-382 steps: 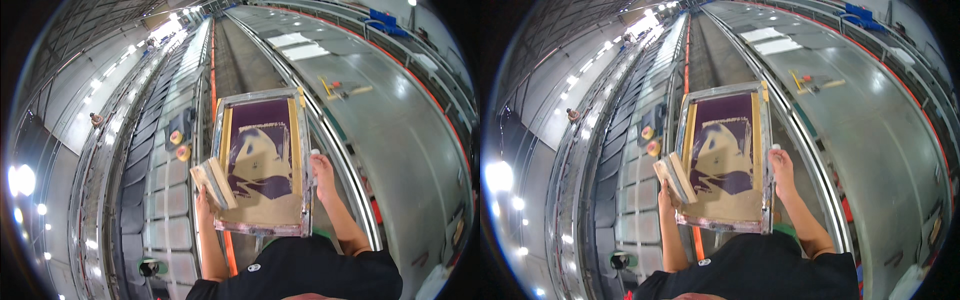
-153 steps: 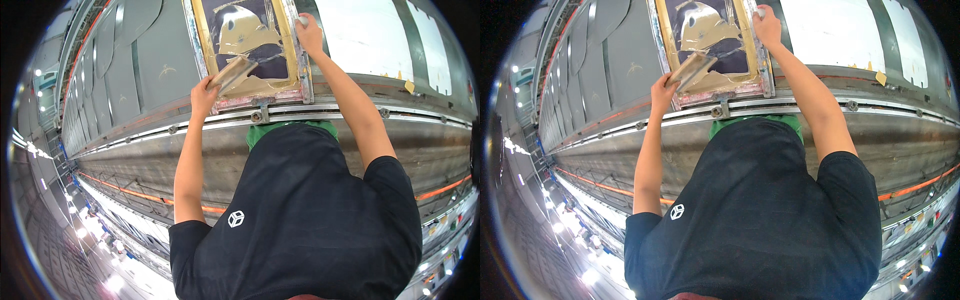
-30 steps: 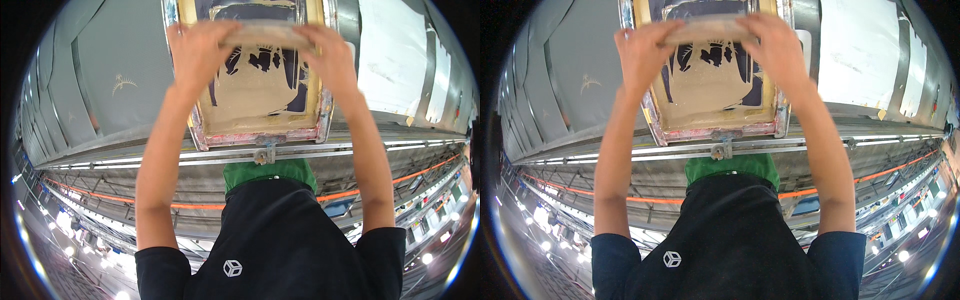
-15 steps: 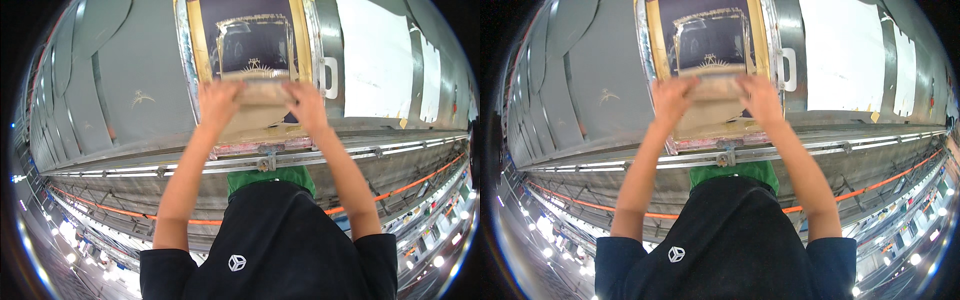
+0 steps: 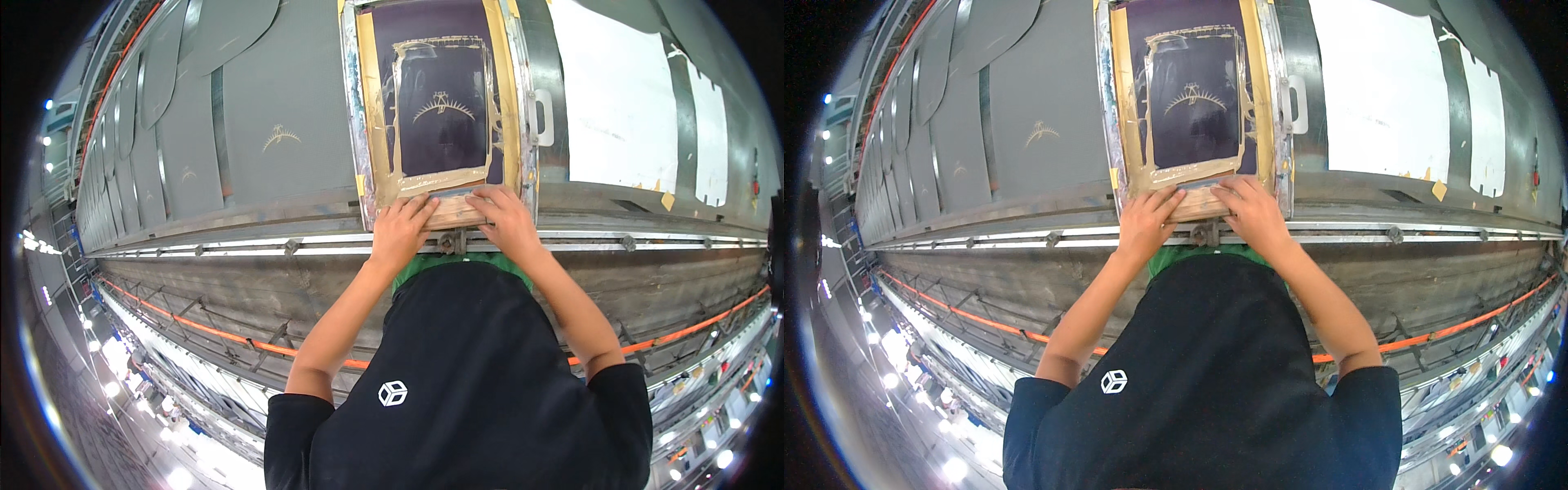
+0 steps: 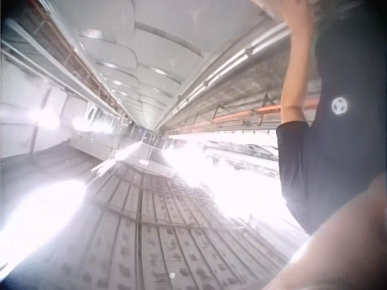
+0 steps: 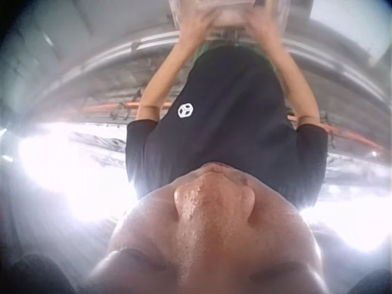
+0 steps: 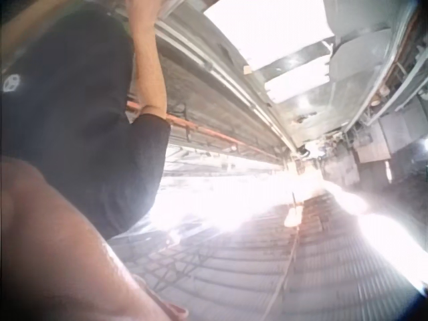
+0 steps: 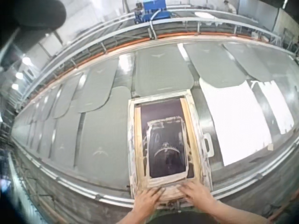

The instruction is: The person uses a squeegee to pull ink across a screen-printing frame, then lifts the frame to reveal a printed design on fabric below. They walk to a workbench, pour liquid onto the screen, and return to the press to repeat the printing motion.

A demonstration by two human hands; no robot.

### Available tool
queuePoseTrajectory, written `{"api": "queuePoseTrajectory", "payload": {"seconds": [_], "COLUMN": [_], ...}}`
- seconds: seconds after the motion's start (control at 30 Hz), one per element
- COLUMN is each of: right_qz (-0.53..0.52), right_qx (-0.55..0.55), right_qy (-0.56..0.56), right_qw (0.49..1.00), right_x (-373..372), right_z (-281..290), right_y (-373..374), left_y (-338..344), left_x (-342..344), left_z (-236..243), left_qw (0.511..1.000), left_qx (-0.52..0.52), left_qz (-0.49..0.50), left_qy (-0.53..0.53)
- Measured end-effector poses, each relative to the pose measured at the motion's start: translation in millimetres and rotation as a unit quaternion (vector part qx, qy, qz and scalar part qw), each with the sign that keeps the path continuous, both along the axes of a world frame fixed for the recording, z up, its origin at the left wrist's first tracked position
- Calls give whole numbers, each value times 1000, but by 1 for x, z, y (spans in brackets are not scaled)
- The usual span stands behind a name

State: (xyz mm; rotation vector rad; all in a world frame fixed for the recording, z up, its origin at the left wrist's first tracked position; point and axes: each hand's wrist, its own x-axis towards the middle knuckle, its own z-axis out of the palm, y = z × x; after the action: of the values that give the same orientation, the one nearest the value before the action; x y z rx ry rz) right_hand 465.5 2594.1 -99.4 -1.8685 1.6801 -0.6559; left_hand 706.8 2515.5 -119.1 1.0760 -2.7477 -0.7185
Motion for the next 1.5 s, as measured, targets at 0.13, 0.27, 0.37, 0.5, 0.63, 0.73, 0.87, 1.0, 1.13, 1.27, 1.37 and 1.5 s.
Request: {"api": "queuePoseTrajectory", "payload": {"seconds": [0.13, 0.27, 0.37, 0.5, 0.63, 0.73, 0.87, 1.0, 1.13, 1.27, 1.37, 1.5], "right_qz": [-51, -349, -403, -462, -464, -477, -474, -480, -473, -478, -476, -474], "right_qx": [87, -39, -6, 10, -32, -28, -50, -30, -51, -45, -34, -77], "right_qy": [-200, -22, -22, -145, -166, -159, -163, -192, -198, -204, -191, -208], "right_qw": [975, 936, 915, 875, 870, 864, 864, 856, 857, 853, 858, 852], "right_x": [-38, -129, -154, -129, -135, -127, -125, -118, -116, -117, -122, -118], "right_z": [10, -80, -128, -118, -121, -106, -100, -90, -87, -87, -87, -79], "right_y": [-20, -74, -111, -128, -119, -121, -116, -116, -111, -108, -109, -109], "left_y": [24, 62, 67, 55, -7, -61, -120, -158, -161, -110, -65, -37], "left_x": [6, 4, 8, 24, 12, -4, -29, -47, -42, -20, -3, 4], "left_z": [-19, -28, -13, -1, -8, -8, 0, 2, -11, -20, -25, -9], "left_qw": [998, 996, 997, 995, 976, 962, 965, 981, 989, 990, 995, 980], "left_qx": [-55, -84, -73, -52, -36, -34, -88, -102, -100, -73, -85, -18], "left_qz": [12, 1, -1, 80, 213, 257, 224, 156, 106, 85, 53, 197], "left_qy": [18, -14, -25, 24, 31, 89, 101, 53, -28, -89, 0, -10]}}
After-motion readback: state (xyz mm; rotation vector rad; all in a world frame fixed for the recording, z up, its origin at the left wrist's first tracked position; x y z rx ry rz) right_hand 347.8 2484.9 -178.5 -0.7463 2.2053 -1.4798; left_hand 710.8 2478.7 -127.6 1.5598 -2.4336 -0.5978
